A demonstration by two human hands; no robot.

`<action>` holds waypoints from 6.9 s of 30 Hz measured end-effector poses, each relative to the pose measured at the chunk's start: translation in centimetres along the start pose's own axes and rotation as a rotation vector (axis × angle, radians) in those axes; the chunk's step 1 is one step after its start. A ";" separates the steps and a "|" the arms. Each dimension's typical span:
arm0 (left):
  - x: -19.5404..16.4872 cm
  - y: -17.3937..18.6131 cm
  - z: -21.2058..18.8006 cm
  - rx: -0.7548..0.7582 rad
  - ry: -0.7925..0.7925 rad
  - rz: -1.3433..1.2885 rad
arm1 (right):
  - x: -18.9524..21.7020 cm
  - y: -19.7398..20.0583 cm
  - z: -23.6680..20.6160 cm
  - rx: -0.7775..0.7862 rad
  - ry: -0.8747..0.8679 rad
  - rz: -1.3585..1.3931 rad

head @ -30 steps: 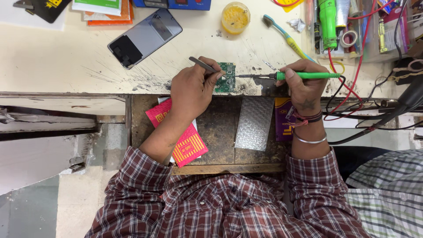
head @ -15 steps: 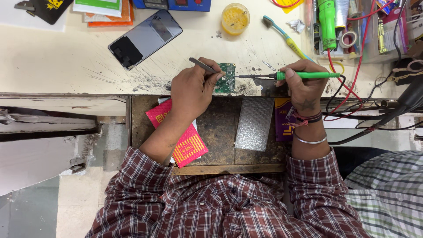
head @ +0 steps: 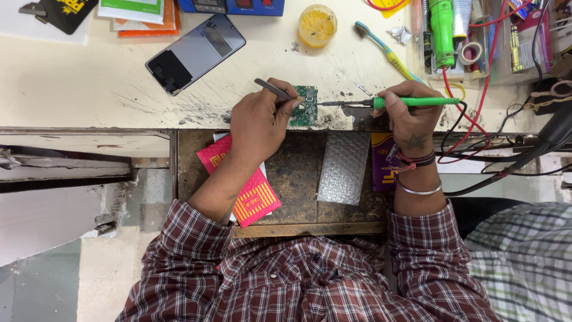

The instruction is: The person holds a green circuit board steady with a metal tool in one hand and solders components on the board with a soldering iron in the other hand, working along the board's edge. At the end they set the soldering iron aside and lift the board with the tool.

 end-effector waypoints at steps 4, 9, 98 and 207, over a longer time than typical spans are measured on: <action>-0.2 -0.3 0.0 -0.010 0.000 -0.010 | 0.0 0.4 0.0 0.009 -0.006 -0.021; 0.4 -0.3 -0.2 0.013 0.038 0.009 | -0.3 0.4 -0.1 -0.026 -0.035 -0.052; 2.4 -1.4 -0.3 -0.001 -0.016 -0.003 | -2.4 0.0 0.2 -0.019 -0.075 0.052; 2.8 -1.8 -0.8 -0.004 -0.067 0.031 | -2.6 0.3 0.0 -0.014 -0.017 -0.018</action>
Point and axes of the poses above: each hand's wrist, its own z-axis towards the middle knuckle, its own y-axis out of the back of the hand, x = y × z, the point moved 8 cm from there along z, towards the middle knuckle, and after that the axes turned 7 degrees about -x, right-handed, at the moved point
